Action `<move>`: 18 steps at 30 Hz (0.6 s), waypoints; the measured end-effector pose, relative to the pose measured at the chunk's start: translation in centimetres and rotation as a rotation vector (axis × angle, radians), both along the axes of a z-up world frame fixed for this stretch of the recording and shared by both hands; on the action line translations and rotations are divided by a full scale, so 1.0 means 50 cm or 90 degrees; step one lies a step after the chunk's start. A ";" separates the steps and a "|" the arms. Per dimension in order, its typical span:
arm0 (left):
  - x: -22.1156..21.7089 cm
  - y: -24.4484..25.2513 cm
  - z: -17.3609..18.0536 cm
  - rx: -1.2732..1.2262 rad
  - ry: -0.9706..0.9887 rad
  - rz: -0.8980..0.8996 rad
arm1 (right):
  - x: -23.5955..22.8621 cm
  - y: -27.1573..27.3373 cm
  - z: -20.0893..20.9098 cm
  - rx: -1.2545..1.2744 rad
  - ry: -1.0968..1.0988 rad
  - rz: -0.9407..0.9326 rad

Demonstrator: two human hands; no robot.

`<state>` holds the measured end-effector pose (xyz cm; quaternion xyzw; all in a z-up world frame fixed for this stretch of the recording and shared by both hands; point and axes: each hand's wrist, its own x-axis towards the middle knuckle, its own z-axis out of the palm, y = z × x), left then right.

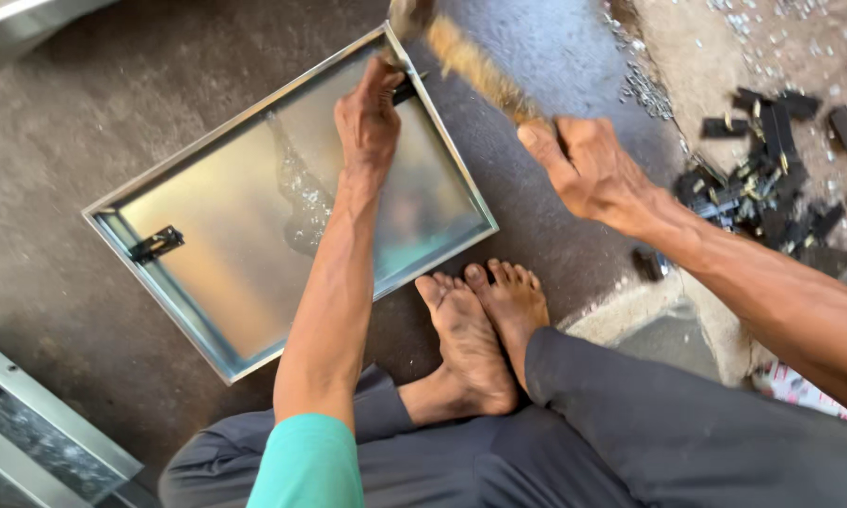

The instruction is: The person sits on the floor and uses a hammer to attach metal brackets to the corners of a rectangular metal frame. They repeatedly position the brackets and strike them with the hammer to secure them in place.

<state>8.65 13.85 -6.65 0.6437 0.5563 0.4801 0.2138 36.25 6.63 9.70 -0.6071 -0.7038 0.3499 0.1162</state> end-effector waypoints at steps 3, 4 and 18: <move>0.007 0.009 0.051 0.014 -0.136 0.016 | 0.056 -0.031 -0.010 0.085 0.106 -0.061; -0.005 0.010 0.074 -0.038 -0.153 0.035 | 0.086 -0.046 -0.010 0.089 0.139 -0.082; 0.655 -0.388 -0.018 0.032 0.459 -0.725 | 0.289 -0.147 -0.065 -0.048 0.254 -0.374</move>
